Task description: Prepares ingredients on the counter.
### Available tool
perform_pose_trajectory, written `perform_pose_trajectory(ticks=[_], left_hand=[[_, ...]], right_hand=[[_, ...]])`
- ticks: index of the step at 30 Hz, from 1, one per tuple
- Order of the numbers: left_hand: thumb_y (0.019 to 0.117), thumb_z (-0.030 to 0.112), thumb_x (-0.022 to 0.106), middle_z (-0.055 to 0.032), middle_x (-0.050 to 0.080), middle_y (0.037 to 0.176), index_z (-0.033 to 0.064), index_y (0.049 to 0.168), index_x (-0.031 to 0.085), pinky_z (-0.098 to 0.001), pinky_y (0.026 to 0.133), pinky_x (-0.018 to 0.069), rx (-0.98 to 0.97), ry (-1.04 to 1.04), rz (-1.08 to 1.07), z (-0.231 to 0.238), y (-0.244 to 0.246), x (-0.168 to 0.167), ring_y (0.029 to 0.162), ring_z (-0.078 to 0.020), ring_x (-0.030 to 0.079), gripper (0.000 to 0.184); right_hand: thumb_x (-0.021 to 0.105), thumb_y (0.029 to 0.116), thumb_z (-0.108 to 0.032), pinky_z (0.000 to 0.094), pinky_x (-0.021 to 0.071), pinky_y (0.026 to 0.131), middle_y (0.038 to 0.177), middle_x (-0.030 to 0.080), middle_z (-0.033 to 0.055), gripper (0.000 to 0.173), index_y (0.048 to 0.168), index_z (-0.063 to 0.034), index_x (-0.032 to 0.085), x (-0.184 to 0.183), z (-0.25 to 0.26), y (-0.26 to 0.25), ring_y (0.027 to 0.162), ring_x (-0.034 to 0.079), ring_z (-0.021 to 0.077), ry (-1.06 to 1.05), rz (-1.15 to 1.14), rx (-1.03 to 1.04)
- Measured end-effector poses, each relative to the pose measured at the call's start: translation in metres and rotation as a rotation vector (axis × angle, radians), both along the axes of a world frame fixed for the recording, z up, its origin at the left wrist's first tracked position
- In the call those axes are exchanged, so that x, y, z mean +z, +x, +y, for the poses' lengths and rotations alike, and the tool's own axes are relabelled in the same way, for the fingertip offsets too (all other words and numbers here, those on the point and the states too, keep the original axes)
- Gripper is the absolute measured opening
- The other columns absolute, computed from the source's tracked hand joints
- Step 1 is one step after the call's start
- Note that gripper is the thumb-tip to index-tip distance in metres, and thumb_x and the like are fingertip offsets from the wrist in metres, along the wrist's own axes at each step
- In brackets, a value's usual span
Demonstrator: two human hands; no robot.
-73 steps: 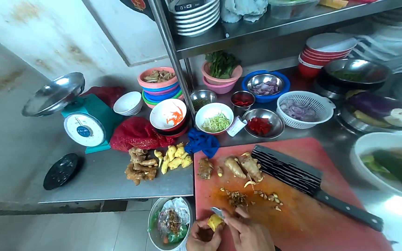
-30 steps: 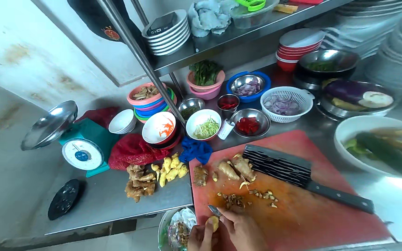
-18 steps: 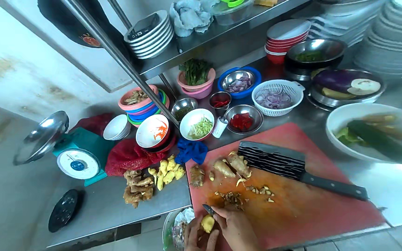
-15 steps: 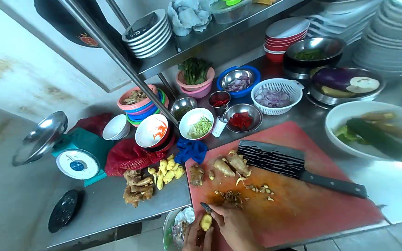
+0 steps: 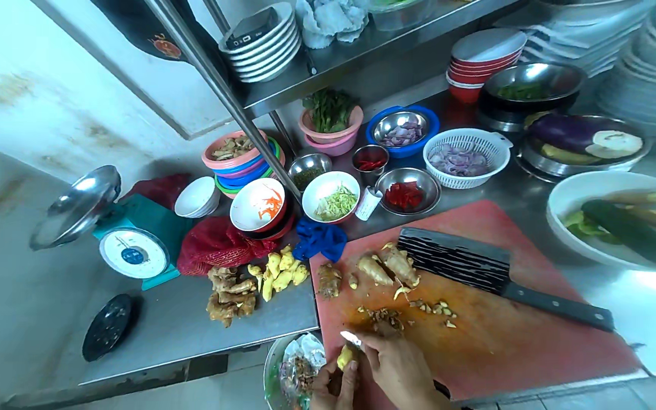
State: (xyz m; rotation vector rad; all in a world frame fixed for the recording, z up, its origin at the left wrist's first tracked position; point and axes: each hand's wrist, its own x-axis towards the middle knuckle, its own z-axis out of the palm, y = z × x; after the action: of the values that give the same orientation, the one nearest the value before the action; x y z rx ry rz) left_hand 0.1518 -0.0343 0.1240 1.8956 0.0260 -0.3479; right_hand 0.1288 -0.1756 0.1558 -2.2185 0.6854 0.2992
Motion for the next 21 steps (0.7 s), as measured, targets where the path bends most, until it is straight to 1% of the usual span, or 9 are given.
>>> perform_pose_trajectory(ticks=[1,4,7,10,13,17,19,21], left_hand=[[0.0887,0.006,0.075,-0.0138,0.074,0.086,-0.0103,0.107,0.068,-0.0319,0.076,0.0624,0.003,-0.003,-0.011,-0.001,0.000,-0.001,0.075,-0.0138,0.073,0.025],[0.0868,0.007,0.078,-0.0157,0.073,0.094,-0.0097,0.108,0.068,-0.0311,0.082,0.0614,-0.009,0.016,-0.054,0.000,-0.003,-0.006,0.082,-0.0140,0.073,0.029],[0.0860,0.007,0.079,-0.0193,0.072,0.100,-0.0110,0.110,0.068,-0.0311,0.083,0.0613,-0.025,0.031,-0.121,0.001,-0.005,-0.009,0.085,-0.0156,0.072,0.032],[0.0841,0.006,0.080,-0.0200,0.070,0.100,-0.0113,0.111,0.069,-0.0290,0.080,0.0619,-0.046,0.023,-0.173,0.002,-0.006,-0.013,0.081,-0.0143,0.072,0.034],[0.0822,0.007,0.082,-0.0191,0.070,0.099,-0.0102,0.111,0.070,-0.0272,0.077,0.0621,-0.059,0.032,-0.225,0.002,-0.009,-0.017,0.079,-0.0127,0.071,0.036],[0.0808,0.008,0.083,-0.0192,0.070,0.099,-0.0093,0.110,0.070,-0.0284,0.078,0.0621,-0.067,0.049,-0.260,0.002,-0.008,-0.020,0.081,-0.0140,0.071,0.036],[0.0804,0.008,0.083,-0.0191,0.069,0.099,-0.0097,0.110,0.070,-0.0277,0.077,0.0619,-0.072,0.056,-0.281,0.002,-0.008,-0.022,0.081,-0.0136,0.071,0.037],[0.0806,0.009,0.084,-0.0197,0.069,0.099,-0.0096,0.111,0.070,-0.0285,0.078,0.0618,-0.077,0.064,-0.296,0.002,-0.010,-0.024,0.082,-0.0143,0.071,0.038]], right_hand=[[0.052,0.1055,-0.026,0.0521,0.0564,0.090,0.127,0.068,0.0172,0.033,0.130,-0.0281,0.074,0.005,-0.002,0.003,0.107,0.070,0.0353,0.018,0.025,0.007],[0.053,0.1044,-0.026,0.0518,0.0566,0.089,0.123,0.070,0.0178,0.032,0.128,-0.0279,0.075,0.010,0.002,0.003,0.106,0.070,0.0354,-0.003,-0.001,0.016],[0.052,0.1051,-0.025,0.0540,0.0558,0.091,0.125,0.069,0.0189,0.034,0.132,-0.0274,0.072,0.011,-0.003,0.004,0.108,0.070,0.0367,0.003,0.056,0.023],[0.051,0.1058,-0.026,0.0527,0.0550,0.094,0.127,0.069,0.0154,0.034,0.133,-0.0283,0.072,0.015,-0.010,0.006,0.111,0.069,0.0342,0.031,0.096,0.008],[0.051,0.1060,-0.027,0.0522,0.0551,0.095,0.129,0.068,0.0145,0.034,0.132,-0.0283,0.073,0.015,-0.006,0.003,0.112,0.069,0.0340,0.044,0.113,0.024],[0.050,0.1070,-0.029,0.0492,0.0542,0.097,0.131,0.066,0.0137,0.034,0.133,-0.0290,0.071,0.023,-0.011,0.008,0.114,0.067,0.0314,0.070,0.155,0.036],[0.051,0.1065,-0.028,0.0495,0.0541,0.097,0.131,0.066,0.0135,0.034,0.133,-0.0279,0.072,0.023,-0.010,0.007,0.114,0.067,0.0316,0.082,0.150,0.035],[0.049,0.1072,-0.029,0.0500,0.0541,0.097,0.133,0.066,0.0127,0.034,0.134,-0.0289,0.071,0.021,-0.012,0.007,0.114,0.067,0.0317,0.061,0.174,0.065]])
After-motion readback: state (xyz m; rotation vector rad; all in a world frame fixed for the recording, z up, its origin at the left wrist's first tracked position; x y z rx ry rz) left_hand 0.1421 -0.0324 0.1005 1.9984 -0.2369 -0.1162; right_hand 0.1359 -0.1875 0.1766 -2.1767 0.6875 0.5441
